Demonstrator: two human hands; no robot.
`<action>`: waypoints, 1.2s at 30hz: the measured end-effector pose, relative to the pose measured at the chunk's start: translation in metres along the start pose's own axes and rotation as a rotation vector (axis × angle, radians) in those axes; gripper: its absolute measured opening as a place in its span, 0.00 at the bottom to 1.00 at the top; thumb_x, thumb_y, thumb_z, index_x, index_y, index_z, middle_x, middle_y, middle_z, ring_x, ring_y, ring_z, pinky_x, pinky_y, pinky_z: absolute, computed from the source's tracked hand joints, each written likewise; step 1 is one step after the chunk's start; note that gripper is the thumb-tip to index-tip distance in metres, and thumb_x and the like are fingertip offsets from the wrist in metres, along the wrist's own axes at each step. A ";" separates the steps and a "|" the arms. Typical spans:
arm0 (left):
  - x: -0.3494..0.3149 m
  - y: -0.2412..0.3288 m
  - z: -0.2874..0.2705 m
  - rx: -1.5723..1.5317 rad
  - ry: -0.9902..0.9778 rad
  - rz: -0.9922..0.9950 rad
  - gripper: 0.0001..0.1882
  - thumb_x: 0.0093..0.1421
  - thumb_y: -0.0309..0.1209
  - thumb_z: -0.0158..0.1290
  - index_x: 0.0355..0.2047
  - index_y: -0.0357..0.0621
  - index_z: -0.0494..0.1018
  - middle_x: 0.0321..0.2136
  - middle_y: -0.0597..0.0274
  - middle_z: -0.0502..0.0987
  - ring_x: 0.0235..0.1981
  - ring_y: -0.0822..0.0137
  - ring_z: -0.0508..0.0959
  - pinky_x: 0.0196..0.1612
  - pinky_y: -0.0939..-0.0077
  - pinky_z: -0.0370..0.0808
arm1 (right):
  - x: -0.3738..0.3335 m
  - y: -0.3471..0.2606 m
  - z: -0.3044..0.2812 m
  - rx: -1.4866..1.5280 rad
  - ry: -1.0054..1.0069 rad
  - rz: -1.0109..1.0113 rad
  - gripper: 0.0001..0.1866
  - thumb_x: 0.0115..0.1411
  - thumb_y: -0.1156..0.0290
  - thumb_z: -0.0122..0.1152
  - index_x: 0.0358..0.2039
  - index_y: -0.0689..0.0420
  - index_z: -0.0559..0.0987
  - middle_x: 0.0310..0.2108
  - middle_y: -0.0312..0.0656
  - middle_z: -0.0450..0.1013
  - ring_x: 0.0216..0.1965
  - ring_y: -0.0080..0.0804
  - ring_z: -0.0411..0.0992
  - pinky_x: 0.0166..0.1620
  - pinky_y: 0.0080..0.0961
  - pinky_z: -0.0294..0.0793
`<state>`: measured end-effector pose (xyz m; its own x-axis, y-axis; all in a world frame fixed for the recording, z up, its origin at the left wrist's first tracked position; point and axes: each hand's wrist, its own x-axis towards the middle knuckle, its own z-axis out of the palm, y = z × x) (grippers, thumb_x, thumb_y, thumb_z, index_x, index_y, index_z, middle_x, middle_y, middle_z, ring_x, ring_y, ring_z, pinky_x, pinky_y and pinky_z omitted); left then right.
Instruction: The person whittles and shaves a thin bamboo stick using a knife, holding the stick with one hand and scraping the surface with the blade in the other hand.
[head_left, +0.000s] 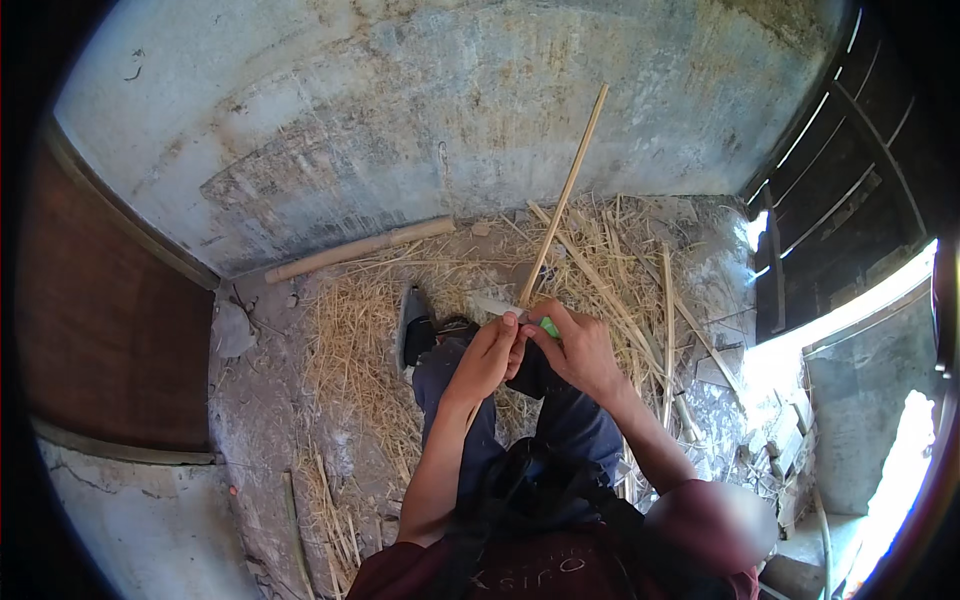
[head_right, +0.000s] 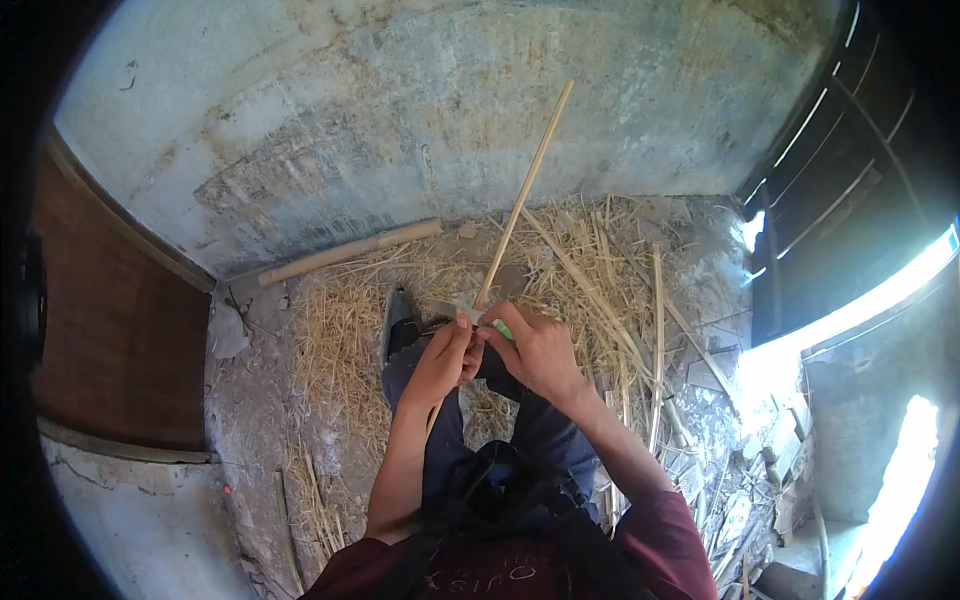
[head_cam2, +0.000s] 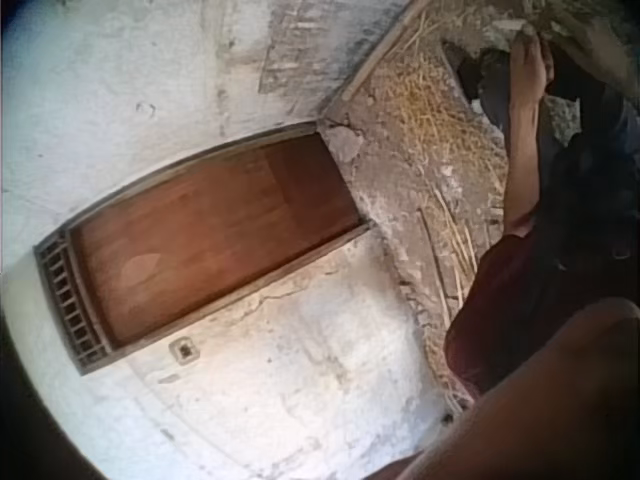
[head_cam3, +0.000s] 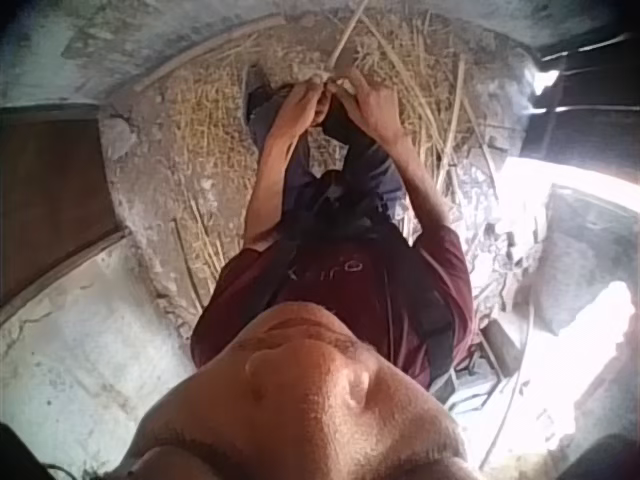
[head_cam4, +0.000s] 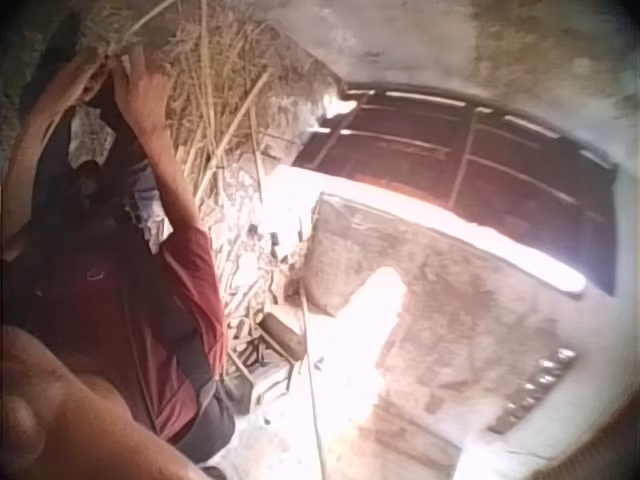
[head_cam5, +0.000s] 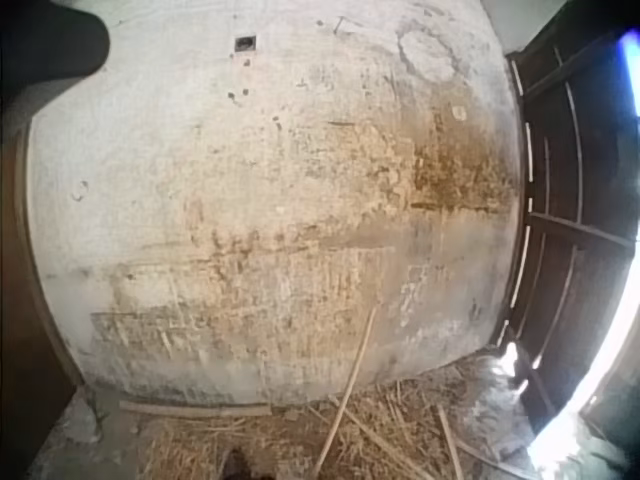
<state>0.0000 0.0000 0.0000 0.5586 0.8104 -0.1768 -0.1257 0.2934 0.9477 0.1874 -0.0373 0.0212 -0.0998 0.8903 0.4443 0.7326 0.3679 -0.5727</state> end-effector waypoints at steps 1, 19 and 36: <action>0.000 0.002 0.002 0.020 0.003 0.014 0.32 0.79 0.61 0.34 0.34 0.44 0.68 0.19 0.73 0.59 0.17 0.80 0.56 0.20 0.77 0.52 | -0.001 0.000 0.000 0.009 -0.006 0.004 0.13 0.66 0.63 0.71 0.46 0.53 0.79 0.31 0.45 0.83 0.31 0.51 0.83 0.33 0.42 0.79; 0.010 -0.002 0.002 0.091 0.079 0.026 0.32 0.77 0.64 0.39 0.32 0.49 0.69 0.15 0.76 0.59 0.13 0.82 0.56 0.16 0.80 0.53 | 0.010 0.012 0.013 0.094 0.193 -0.062 0.10 0.58 0.61 0.79 0.30 0.53 0.87 0.27 0.37 0.81 0.25 0.39 0.81 0.27 0.35 0.75; 0.009 -0.003 0.005 0.118 0.083 0.030 0.34 0.78 0.62 0.37 0.37 0.41 0.73 0.17 0.74 0.61 0.14 0.81 0.58 0.17 0.79 0.56 | 0.004 0.018 0.015 0.132 0.196 -0.042 0.08 0.61 0.64 0.77 0.32 0.53 0.86 0.26 0.38 0.81 0.25 0.41 0.80 0.27 0.35 0.76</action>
<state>0.0101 0.0039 -0.0032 0.4860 0.8583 -0.1646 -0.0410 0.2106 0.9767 0.1901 -0.0229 0.0029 0.0132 0.8090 0.5877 0.6349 0.4472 -0.6300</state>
